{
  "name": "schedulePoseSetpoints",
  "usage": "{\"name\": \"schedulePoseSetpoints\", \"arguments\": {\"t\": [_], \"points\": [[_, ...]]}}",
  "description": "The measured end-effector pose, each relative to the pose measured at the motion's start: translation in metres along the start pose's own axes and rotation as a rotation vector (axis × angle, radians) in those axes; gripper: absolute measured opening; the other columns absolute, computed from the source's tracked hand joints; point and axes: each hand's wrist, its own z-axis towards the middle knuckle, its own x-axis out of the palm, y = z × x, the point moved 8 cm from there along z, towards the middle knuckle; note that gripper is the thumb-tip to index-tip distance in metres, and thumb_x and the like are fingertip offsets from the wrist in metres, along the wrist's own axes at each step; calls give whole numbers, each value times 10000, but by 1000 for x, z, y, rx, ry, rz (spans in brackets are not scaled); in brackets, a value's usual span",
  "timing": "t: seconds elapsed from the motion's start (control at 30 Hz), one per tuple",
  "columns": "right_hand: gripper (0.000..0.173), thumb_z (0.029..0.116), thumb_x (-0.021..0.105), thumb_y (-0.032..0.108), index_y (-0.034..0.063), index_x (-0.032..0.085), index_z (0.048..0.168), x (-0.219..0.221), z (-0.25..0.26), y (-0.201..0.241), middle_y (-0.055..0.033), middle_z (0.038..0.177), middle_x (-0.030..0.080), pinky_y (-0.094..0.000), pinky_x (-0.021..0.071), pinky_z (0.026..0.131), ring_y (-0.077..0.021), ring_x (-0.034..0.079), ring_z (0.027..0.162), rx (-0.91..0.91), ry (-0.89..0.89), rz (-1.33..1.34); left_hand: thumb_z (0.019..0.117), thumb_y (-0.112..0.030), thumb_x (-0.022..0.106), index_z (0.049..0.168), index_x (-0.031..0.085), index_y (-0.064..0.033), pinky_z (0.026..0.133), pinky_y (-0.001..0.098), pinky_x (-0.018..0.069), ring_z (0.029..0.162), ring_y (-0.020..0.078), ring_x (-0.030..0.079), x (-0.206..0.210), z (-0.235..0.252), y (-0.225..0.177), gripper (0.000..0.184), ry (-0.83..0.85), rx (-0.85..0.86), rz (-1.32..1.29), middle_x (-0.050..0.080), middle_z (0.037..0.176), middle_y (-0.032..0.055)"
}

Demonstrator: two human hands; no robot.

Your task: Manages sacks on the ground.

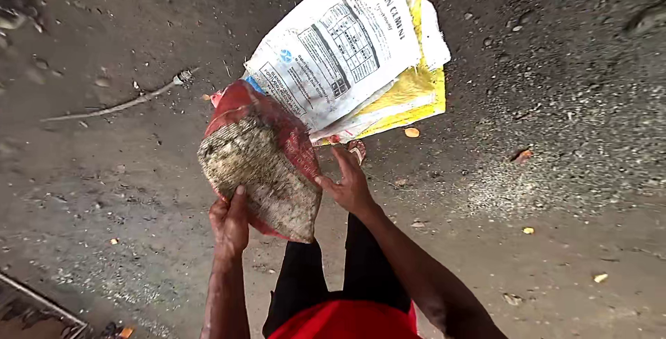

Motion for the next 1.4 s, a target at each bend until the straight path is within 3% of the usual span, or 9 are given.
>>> {"name": "schedulePoseSetpoints", "arguments": {"t": [0.07,0.17,0.43,0.63,0.8,0.9,1.07,1.23,1.4], "points": [[879,889,752,471,12,408,1555,10,-3,-30,-229,1535,485,-519,403,1174,-354,470,1424,203,164,61,1017,-75,476,1053,622,-102,786,296,627,832,64,726,-18,-7,-4,153,-33,27,-78,744,889,-70],[917,892,761,410,25,320,1597,43,-16,-19,-205,1484,544,-439,453,1134,-278,549,1355,320,376,289,1020,-68,458,1077,627,-120,847,305,623,889,75,737,-37,-15,-8,186,-26,70,-176,763,935,-59],[275,940,721,161,-70,724,1090,104,-42,42,-148,1004,751,-321,584,890,-123,713,934,63,253,609,1009,-220,615,1112,671,-214,870,277,615,942,56,735,-66,-45,-34,117,-4,189,-215,774,993,-91],[197,967,651,55,-123,731,991,50,-65,91,-220,1032,747,-344,558,989,-201,718,1044,-230,26,598,994,-328,668,1128,661,-269,931,227,578,1016,11,709,-64,-64,-77,146,27,315,-215,761,1042,-140],[178,966,658,100,-43,762,950,-8,-85,110,-142,1010,774,-497,421,1116,-165,719,1038,-323,-159,408,975,-380,673,1113,721,-302,942,215,567,1037,4,702,-38,-75,-95,166,128,388,-340,764,1066,-125],[179,962,649,82,-68,732,910,-30,-98,122,-186,1028,753,-382,511,1051,-190,702,1082,-423,-233,369,961,-396,679,1101,706,-312,944,214,566,1048,-5,697,-30,-74,-92,166,131,365,-417,763,1054,-138],[173,945,601,33,-75,714,872,-29,-94,129,-233,1057,730,-336,560,970,-244,700,1077,-498,-291,274,927,-419,729,1130,627,-261,948,313,592,1048,72,714,-22,-40,-64,277,155,286,-502,758,1050,-89],[181,947,609,0,-13,775,1017,-5,-46,120,-157,1062,736,-403,602,879,-247,707,1013,-472,-319,127,951,-402,712,1238,610,-220,977,422,584,1089,162,705,12,37,-11,355,398,166,-604,739,1138,-1],[247,918,636,-8,31,781,1114,23,-3,100,-143,1097,726,-404,592,897,-249,694,1037,-438,-341,-45,1069,-226,463,1302,520,-185,1008,443,550,1135,174,666,42,78,50,244,297,-17,-506,693,1186,9]]}}
